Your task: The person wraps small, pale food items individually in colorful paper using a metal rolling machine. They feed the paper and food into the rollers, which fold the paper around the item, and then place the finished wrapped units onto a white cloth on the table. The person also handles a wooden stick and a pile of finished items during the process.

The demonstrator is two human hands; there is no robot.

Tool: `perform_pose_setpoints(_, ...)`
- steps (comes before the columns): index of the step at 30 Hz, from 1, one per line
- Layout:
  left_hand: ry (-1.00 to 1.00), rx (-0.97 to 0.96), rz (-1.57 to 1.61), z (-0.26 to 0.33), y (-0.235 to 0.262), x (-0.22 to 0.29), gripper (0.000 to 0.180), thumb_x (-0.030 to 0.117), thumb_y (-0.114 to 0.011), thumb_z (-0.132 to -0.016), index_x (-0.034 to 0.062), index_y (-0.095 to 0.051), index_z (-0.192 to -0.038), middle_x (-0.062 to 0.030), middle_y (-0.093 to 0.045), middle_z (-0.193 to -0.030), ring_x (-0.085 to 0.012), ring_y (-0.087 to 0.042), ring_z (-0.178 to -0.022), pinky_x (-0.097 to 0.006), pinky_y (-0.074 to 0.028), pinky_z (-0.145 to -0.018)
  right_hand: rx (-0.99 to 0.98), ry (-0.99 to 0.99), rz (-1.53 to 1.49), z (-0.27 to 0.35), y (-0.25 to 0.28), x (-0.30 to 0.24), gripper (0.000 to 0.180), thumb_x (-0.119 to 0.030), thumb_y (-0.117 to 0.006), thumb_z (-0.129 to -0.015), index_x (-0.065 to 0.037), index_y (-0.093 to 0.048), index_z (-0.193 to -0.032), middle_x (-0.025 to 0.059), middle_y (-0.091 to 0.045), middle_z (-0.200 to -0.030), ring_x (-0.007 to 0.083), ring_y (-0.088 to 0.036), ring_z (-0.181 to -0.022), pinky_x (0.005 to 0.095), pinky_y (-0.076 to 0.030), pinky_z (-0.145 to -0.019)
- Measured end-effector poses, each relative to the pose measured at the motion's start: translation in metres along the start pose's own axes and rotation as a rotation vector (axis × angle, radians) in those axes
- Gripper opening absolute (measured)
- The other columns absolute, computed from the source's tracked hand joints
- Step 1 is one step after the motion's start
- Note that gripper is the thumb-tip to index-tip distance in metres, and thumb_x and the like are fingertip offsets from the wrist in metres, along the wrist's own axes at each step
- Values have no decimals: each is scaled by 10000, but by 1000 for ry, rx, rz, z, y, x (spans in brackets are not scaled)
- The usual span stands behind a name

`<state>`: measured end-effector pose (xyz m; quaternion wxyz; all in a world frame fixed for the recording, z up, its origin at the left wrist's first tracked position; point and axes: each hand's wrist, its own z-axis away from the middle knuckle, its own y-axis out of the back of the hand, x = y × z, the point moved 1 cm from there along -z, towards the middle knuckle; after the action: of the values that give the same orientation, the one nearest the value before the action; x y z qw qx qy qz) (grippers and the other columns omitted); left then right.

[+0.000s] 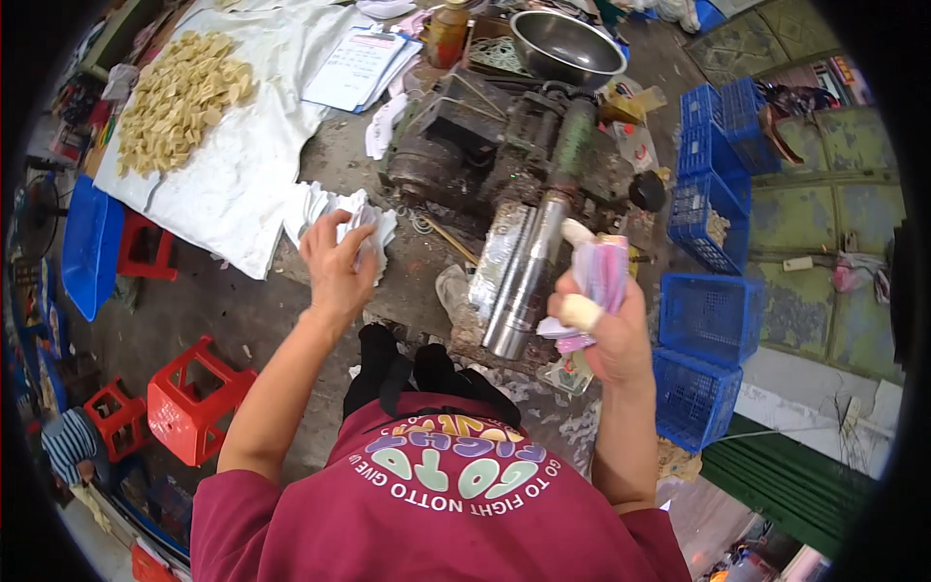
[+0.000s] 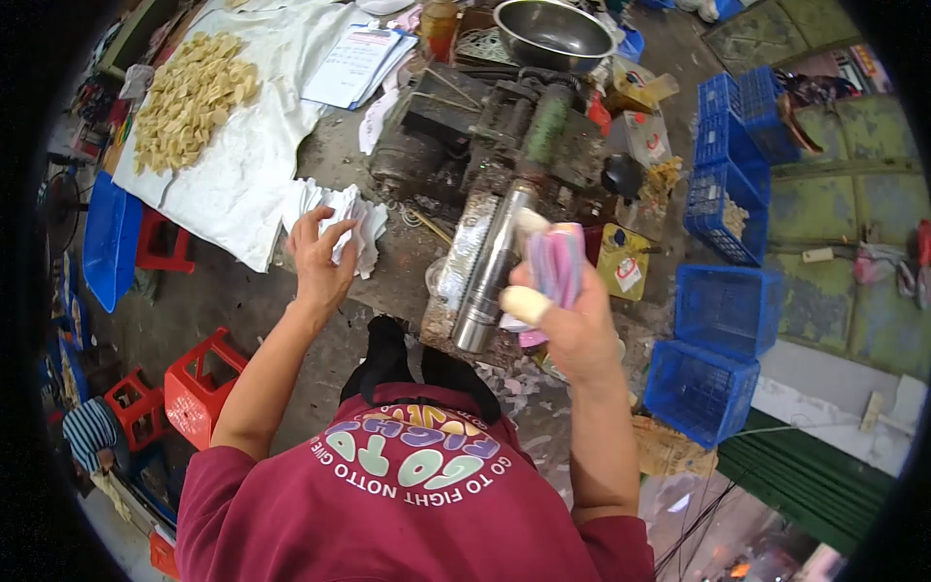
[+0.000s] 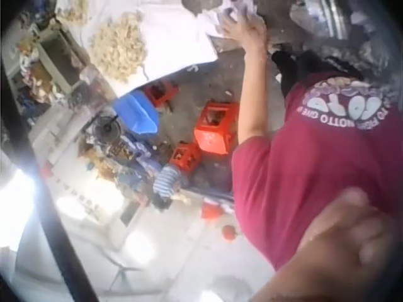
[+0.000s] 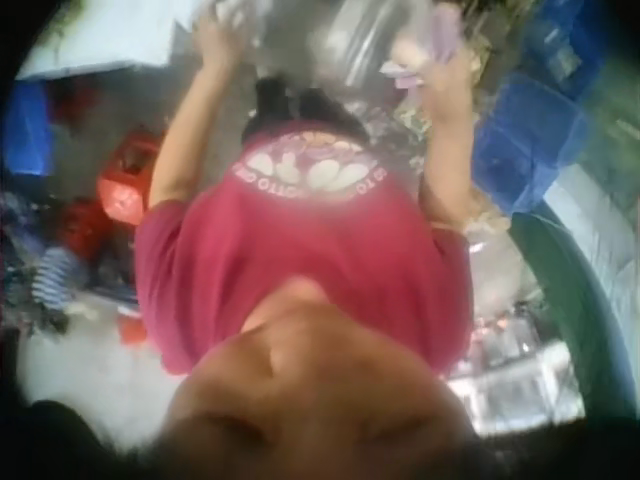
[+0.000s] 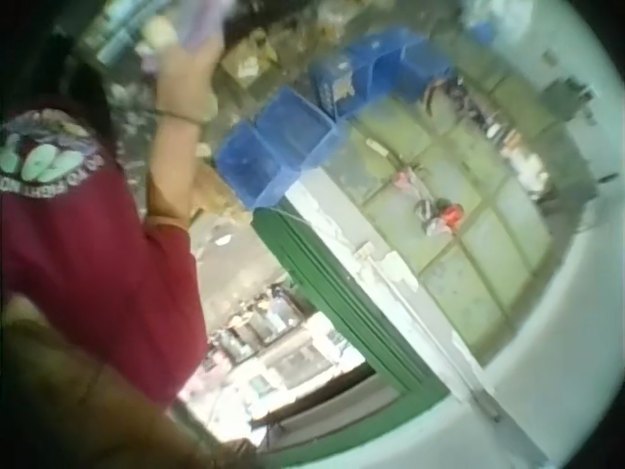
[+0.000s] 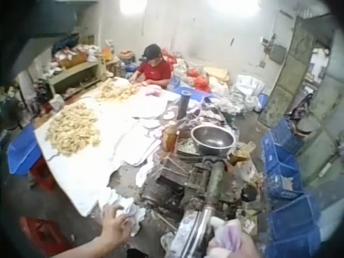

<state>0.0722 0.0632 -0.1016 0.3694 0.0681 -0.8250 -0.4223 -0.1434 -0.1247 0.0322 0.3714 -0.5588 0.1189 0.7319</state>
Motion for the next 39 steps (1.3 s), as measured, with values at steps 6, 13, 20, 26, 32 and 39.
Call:
perform_pose_setpoints(6, 295, -556, 1090, -42, 42, 141, 90, 81, -672, -825, -5, -664, -849, -29, -637, -845, -103, -579, -822, -249, -446, -749, -95, -7, 26, 4, -26, -4, 674, 22, -723, -707, 16, -434, -1317, 6, -577, -1003, 72, -566, -848, 272, -441, -948)
perform_pose_setpoints(13, 485, -720, 1575, -37, 32, 156, 109, 91, -650, -859, -11, -636, -896, -40, -646, -807, -98, -605, -729, -238, -482, -688, -226, -35, -168, 12, -19, 1, 741, -68, -815, -633, -6, -463, -1282, 25, -576, -1080, 91, -568, -951, 244, -483, -791)
perform_pose_setpoints(20, 592, -612, 1600, -35, 26, 169, 129, 95, -653, -871, -29, -638, -905, -44, -657, -815, -67, -598, -714, -221, -487, -642, -111, 31, 60, 13, -14, -3, 712, -5, -784, -686, -3, -440, -1309, 19, -574, -1101, 94, -557, -1010, 264, -485, -866)
perform_pose_setpoints(26, 603, -703, 1448, -38, 24, 177, 125, 90, -699, -834, -22, -646, -853, -53, -661, -772, -98, -622, -714, -228, -507, -651, -205, 70, -48, 14, -8, -5, 713, 1, -790, -682, -2, -443, -1304, 15, -576, -1069, 86, -560, -991, 254, -497, -835)
perform_pose_setpoints(32, 239, -528, 995, -39, 27, 189, 122, 110, -642, -886, -5, -620, -852, -16, -626, -753, -71, -564, -689, -231, -446, -632, -228, 58, -142, 11, 0, 1, 756, -54, -826, -641, 6, -451, -1294, 15, -586, -1023, 84, -584, -904, 260, -516, -763)
perform_pose_setpoints(39, -11, -307, 1182, -34, 13, 175, 115, 108, -615, -893, -2, -624, -861, -56, -576, -760, -113, -547, -686, -267, -435, -624, -6, 164, -189, 9, 23, -8, 553, -87, -676, -793, 27, -464, -1290, 109, -658, -828, 169, -647, -669, 295, -541, -620)
